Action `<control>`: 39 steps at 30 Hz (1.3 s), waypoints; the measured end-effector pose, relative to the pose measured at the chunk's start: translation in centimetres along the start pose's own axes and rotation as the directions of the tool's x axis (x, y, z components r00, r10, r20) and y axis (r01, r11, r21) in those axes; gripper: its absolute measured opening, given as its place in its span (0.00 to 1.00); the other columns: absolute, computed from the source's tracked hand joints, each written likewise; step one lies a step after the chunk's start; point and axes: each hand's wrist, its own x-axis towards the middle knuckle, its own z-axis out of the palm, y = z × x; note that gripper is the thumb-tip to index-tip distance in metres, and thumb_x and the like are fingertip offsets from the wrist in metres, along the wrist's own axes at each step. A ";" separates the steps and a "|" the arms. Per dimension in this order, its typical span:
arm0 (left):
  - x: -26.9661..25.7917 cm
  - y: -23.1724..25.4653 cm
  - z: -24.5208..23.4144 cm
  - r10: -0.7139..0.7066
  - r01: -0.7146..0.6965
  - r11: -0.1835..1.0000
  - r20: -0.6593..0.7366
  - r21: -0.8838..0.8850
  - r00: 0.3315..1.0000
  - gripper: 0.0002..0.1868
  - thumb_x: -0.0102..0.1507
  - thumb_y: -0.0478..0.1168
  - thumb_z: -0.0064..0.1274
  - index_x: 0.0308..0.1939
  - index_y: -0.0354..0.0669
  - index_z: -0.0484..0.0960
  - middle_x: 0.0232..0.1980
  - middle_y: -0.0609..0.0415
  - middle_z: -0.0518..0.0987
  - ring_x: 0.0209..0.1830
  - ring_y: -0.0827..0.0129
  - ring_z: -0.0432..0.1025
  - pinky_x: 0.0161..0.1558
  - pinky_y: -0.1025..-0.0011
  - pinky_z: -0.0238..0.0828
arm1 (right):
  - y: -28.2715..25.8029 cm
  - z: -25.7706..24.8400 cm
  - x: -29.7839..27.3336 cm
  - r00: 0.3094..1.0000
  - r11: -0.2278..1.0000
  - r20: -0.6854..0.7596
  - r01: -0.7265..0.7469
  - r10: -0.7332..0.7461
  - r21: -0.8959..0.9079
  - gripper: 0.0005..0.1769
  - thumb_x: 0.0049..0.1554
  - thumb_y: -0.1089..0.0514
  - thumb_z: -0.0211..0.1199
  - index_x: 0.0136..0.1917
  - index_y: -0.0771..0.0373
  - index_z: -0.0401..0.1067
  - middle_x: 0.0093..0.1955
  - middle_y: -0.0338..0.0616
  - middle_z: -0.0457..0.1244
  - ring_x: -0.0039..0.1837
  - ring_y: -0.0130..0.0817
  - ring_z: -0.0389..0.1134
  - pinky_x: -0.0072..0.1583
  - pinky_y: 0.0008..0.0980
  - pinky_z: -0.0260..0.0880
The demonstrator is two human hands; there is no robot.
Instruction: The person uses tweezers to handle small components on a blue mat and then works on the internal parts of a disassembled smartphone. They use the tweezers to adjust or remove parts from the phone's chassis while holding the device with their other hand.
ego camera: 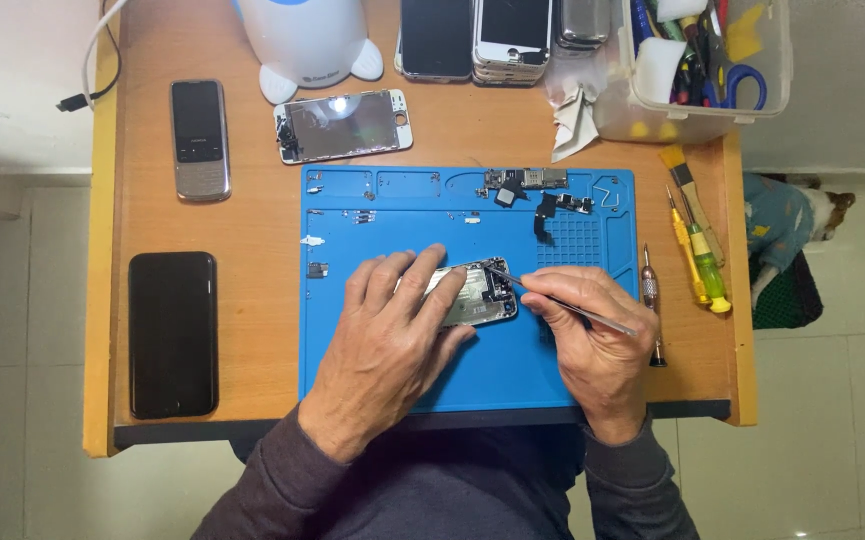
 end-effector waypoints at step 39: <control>-0.2 -0.2 -0.2 -0.004 0.004 1.000 0.018 -0.004 1.000 0.32 0.74 0.57 0.65 0.75 0.43 0.78 0.76 0.40 0.78 0.71 0.46 0.72 0.73 0.45 0.69 | -0.3 0.2 0.5 1.000 0.999 0.011 -0.026 0.026 -0.034 0.06 0.66 0.64 0.75 0.57 0.66 0.84 0.56 0.52 0.77 0.60 0.45 0.80 0.65 0.39 0.83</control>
